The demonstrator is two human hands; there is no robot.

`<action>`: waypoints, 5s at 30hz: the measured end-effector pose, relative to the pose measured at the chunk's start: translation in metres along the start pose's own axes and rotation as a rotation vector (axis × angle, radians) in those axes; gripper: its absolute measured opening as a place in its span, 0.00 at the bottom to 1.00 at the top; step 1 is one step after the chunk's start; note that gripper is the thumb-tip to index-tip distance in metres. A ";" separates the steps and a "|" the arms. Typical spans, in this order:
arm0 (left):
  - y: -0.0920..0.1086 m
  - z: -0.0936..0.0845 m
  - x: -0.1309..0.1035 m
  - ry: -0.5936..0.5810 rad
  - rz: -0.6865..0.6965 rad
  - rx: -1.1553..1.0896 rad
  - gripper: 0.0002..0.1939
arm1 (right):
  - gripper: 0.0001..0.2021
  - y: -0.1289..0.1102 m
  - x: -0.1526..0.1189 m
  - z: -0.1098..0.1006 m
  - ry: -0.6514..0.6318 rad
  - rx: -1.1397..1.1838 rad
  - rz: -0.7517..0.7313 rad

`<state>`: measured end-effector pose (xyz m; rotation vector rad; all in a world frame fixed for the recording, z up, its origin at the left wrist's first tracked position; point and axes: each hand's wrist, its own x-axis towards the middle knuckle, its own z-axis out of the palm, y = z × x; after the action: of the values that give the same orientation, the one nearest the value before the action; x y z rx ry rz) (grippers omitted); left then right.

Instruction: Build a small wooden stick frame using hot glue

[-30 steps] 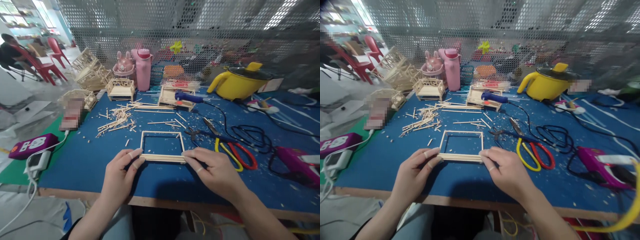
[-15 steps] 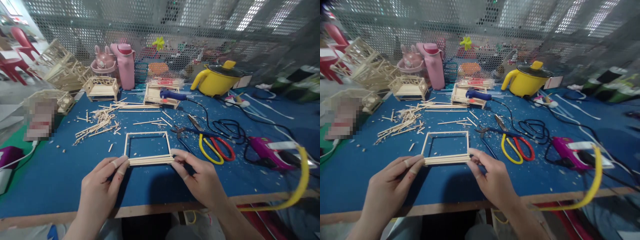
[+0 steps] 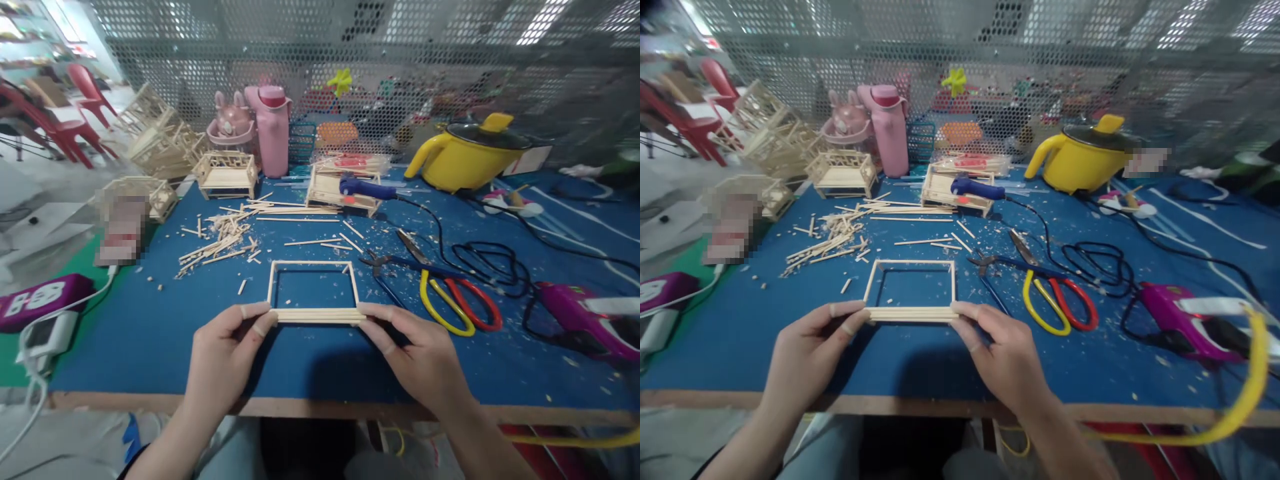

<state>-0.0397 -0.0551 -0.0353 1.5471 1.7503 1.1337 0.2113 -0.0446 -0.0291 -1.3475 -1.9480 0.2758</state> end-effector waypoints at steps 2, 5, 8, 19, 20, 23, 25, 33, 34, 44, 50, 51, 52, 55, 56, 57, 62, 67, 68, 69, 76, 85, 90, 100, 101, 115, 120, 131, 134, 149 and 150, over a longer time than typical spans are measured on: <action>0.001 -0.001 0.002 -0.004 -0.035 -0.026 0.13 | 0.07 0.001 0.000 0.002 0.021 0.006 0.009; 0.003 -0.001 0.004 0.003 -0.060 -0.064 0.14 | 0.08 0.003 -0.002 0.005 0.028 0.035 0.023; 0.002 -0.001 0.004 0.000 -0.042 -0.084 0.14 | 0.08 0.004 -0.002 0.008 0.045 0.062 0.032; -0.005 0.000 0.006 -0.004 0.008 -0.131 0.17 | 0.08 0.000 0.001 0.008 0.037 0.145 0.063; -0.005 0.000 0.006 -0.005 0.007 -0.124 0.17 | 0.08 0.000 0.000 0.008 0.043 0.141 0.060; -0.002 0.000 0.005 -0.011 -0.013 -0.102 0.16 | 0.08 0.002 -0.001 0.008 0.051 0.133 0.056; -0.001 0.000 0.004 -0.008 -0.029 -0.091 0.15 | 0.08 0.003 -0.002 0.008 0.045 0.133 0.060; -0.002 0.000 0.002 -0.022 -0.072 -0.069 0.12 | 0.07 0.001 -0.001 0.004 0.016 0.110 0.065; -0.001 0.000 0.002 -0.023 -0.083 -0.067 0.12 | 0.07 0.001 -0.001 0.004 0.017 0.101 0.059; 0.004 0.001 0.002 0.005 -0.113 -0.078 0.09 | 0.08 0.004 0.000 -0.001 -0.004 0.036 -0.035; 0.001 0.000 0.001 0.024 -0.086 -0.058 0.11 | 0.09 0.005 0.000 -0.001 -0.037 -0.001 -0.054; 0.002 0.000 0.002 0.009 -0.058 -0.040 0.09 | 0.09 0.005 0.000 -0.001 -0.040 -0.002 -0.053; 0.002 -0.001 0.002 -0.006 -0.028 -0.026 0.07 | 0.09 0.006 0.000 -0.001 -0.038 -0.001 -0.053; 0.003 -0.002 0.002 -0.025 0.024 -0.015 0.06 | 0.11 0.006 0.002 -0.003 -0.058 0.022 -0.035; 0.003 -0.003 0.002 -0.025 0.023 -0.015 0.06 | 0.12 0.006 0.002 -0.004 -0.071 0.038 -0.022; 0.002 -0.003 0.002 -0.029 0.020 -0.013 0.06 | 0.12 0.005 0.003 -0.005 -0.085 0.061 -0.005; -0.001 -0.006 0.004 -0.053 0.025 0.009 0.08 | 0.07 0.001 0.008 -0.008 -0.136 0.173 0.126; 0.000 -0.002 0.000 -0.016 0.004 -0.003 0.13 | 0.05 -0.002 0.006 -0.004 -0.100 0.223 0.215; 0.000 -0.001 0.000 -0.016 0.000 -0.002 0.14 | 0.05 -0.002 0.006 -0.003 -0.080 0.232 0.227; 0.000 0.000 -0.001 -0.014 0.001 0.002 0.15 | 0.05 -0.003 0.005 -0.002 -0.067 0.239 0.238; 0.008 0.002 -0.003 0.150 0.308 0.348 0.16 | 0.07 -0.003 0.005 0.000 -0.058 0.261 0.215; 0.040 0.058 -0.033 -0.040 0.728 0.757 0.25 | 0.08 -0.003 0.004 0.001 -0.050 0.258 0.164; 0.038 0.064 -0.031 -0.089 0.695 0.791 0.26 | 0.13 -0.002 -0.001 0.000 -0.049 0.336 0.166; 0.038 0.064 -0.031 -0.065 0.710 0.768 0.26 | 0.14 -0.002 -0.004 -0.002 0.047 0.181 0.042; 0.037 0.064 -0.031 -0.057 0.713 0.768 0.26 | 0.14 -0.002 -0.004 -0.002 0.040 0.173 0.023; 0.034 0.066 -0.029 -0.017 0.732 0.817 0.28 | 0.11 0.011 -0.002 0.001 0.028 0.022 -0.084; 0.033 0.066 -0.028 0.020 0.731 0.775 0.25 | 0.09 0.005 -0.003 0.002 0.036 0.006 -0.060; 0.038 0.059 -0.024 -0.038 0.756 0.641 0.22 | 0.20 -0.012 -0.014 0.018 -0.014 -0.330 -0.253; 0.031 0.039 -0.022 -0.007 0.757 0.390 0.23 | 0.21 -0.010 -0.017 0.021 -0.033 -0.345 -0.241; 0.003 0.008 -0.007 0.097 0.283 0.138 0.10 | 0.16 -0.025 -0.016 0.024 0.056 -0.247 0.009; 0.004 0.008 -0.007 0.103 0.295 0.144 0.10 | 0.16 -0.026 -0.016 0.025 0.078 -0.233 0.019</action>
<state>-0.0299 -0.0605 -0.0372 1.9141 1.7422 1.2698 0.1787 -0.0642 -0.0397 -1.5017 -1.9479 0.0039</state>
